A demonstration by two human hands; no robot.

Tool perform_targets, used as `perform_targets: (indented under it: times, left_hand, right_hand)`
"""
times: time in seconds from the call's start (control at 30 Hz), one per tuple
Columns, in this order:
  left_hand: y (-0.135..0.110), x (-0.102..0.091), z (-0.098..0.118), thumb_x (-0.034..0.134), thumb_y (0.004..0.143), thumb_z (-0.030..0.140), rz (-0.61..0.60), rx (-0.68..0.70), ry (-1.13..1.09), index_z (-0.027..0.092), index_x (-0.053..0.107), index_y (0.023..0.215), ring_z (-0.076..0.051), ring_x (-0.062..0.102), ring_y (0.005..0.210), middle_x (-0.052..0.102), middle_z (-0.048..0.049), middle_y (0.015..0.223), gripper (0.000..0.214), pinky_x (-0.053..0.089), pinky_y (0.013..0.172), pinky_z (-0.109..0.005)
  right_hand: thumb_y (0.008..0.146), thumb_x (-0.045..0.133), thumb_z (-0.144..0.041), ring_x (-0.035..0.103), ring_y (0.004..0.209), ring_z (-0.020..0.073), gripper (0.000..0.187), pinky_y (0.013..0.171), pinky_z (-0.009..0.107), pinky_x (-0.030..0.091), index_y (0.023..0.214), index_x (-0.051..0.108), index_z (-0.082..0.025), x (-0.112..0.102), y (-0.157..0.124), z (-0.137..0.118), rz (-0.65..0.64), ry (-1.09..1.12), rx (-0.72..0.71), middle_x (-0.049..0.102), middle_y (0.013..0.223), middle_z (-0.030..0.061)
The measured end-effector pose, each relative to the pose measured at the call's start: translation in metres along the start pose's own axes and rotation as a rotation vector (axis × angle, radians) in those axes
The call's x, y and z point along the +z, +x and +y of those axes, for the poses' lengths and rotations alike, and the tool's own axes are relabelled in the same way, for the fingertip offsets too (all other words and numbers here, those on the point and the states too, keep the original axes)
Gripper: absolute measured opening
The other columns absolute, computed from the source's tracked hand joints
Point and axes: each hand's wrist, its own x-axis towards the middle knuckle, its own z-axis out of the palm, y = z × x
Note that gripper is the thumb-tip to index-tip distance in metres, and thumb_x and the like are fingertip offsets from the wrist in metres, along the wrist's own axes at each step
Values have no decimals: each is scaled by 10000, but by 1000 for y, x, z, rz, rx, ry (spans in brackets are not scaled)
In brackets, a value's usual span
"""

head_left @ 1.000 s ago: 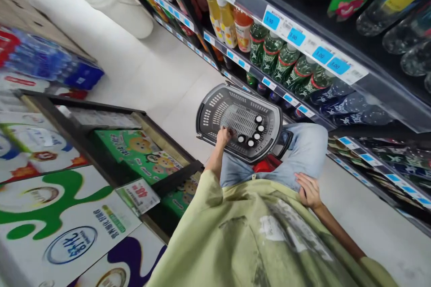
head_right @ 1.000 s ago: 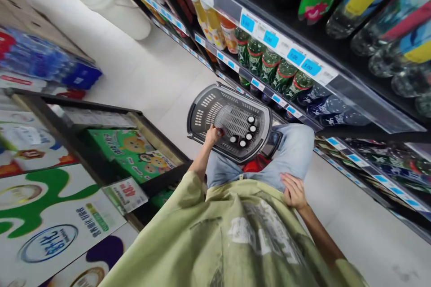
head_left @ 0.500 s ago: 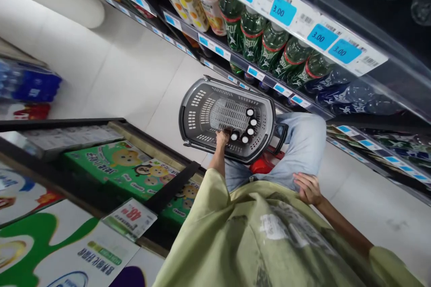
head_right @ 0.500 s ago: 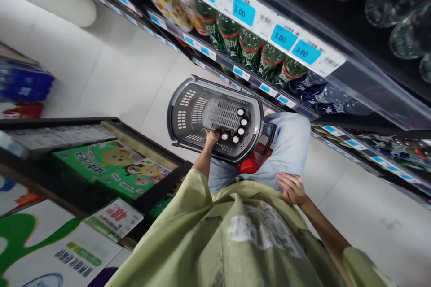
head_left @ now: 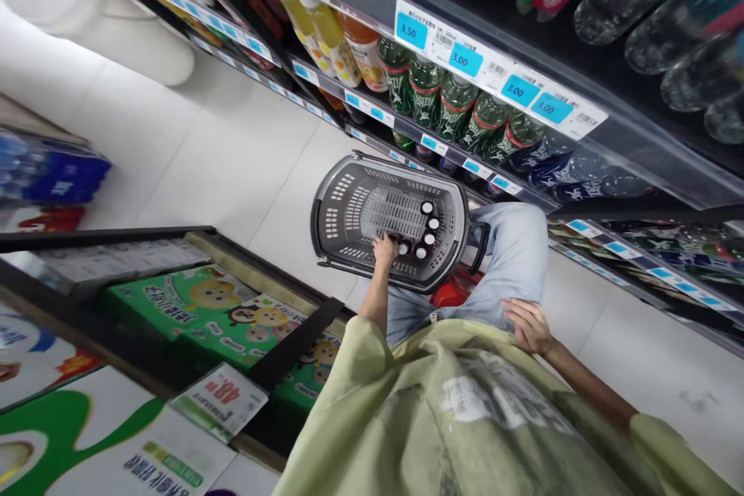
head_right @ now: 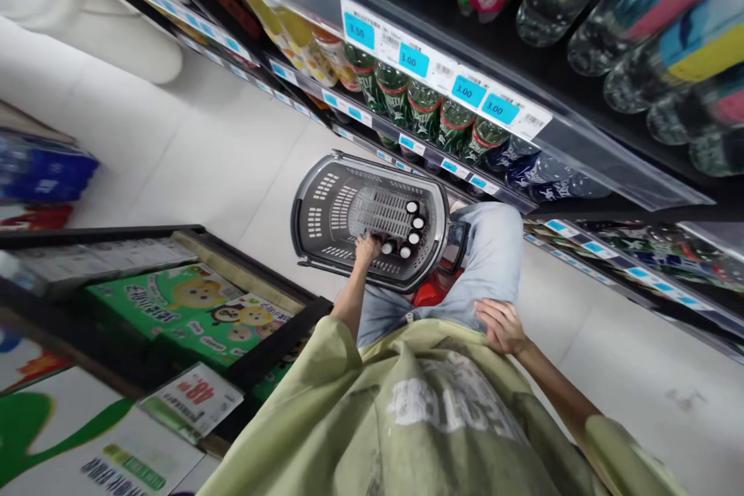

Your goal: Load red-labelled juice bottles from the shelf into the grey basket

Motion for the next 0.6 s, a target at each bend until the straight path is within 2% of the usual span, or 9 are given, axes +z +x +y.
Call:
perform_targets:
  times: [0.07,0.13,0.2,0.3,0.37,0.47,0.6]
  left_hand:
    - [-18,-6,0,526,1048,262,63,21,-36,49,549,1531,-452,483,1467,388,-335,1662,529,487,1147,-549]
    - [-42,-6,-1,522,1047,243,144,90,-86,100,609,1480,-409,412,1543,368,-267,1708,464,444,1219,-530]
    - [-73,2,0,531,1035,218,185,187,-122,129,654,1420,-370,425,1539,444,-231,1670,414,414,1257,-511]
    - [-120,22,4,522,1041,207,112,353,-96,159,728,1280,-338,548,1417,654,-197,1455,319,339,1312,-520]
    - [-143,33,9,504,1065,231,67,445,-51,171,763,1195,-336,584,1371,729,-179,1323,296,244,1354,-551]
    - [-155,37,15,540,1074,294,34,497,-37,179,782,1213,-348,590,1377,751,-173,1310,302,191,1367,-578]
    - [-144,21,14,624,1032,339,-54,504,-72,207,772,1321,-331,609,1397,757,-144,1374,350,262,1339,-531]
  right_hand:
    - [867,525,-58,777,1157,264,482,945,419,636,1270,709,-250,2,-3,1,13,15,4,832,1197,77]
    - [870,531,-64,774,1177,276,487,951,431,635,1283,712,-250,4,-6,4,17,41,6,830,1222,92]
    - [881,534,-92,780,1181,296,469,949,454,641,1266,729,-274,6,-10,7,-2,60,17,827,1245,103]
    - [910,518,-147,791,1173,319,395,952,486,649,1181,766,-292,9,-15,9,-60,62,85,830,1238,110]
    - [927,506,-156,784,1195,311,383,969,486,646,1177,765,-285,10,-15,9,-60,65,103,826,1254,109]
    - [940,505,-122,762,1238,292,424,972,469,644,1276,716,-272,9,-9,4,26,76,45,811,1299,102]
    - [933,494,-107,779,1197,297,452,942,495,673,1300,691,-285,6,2,-6,103,63,29,816,1288,82]
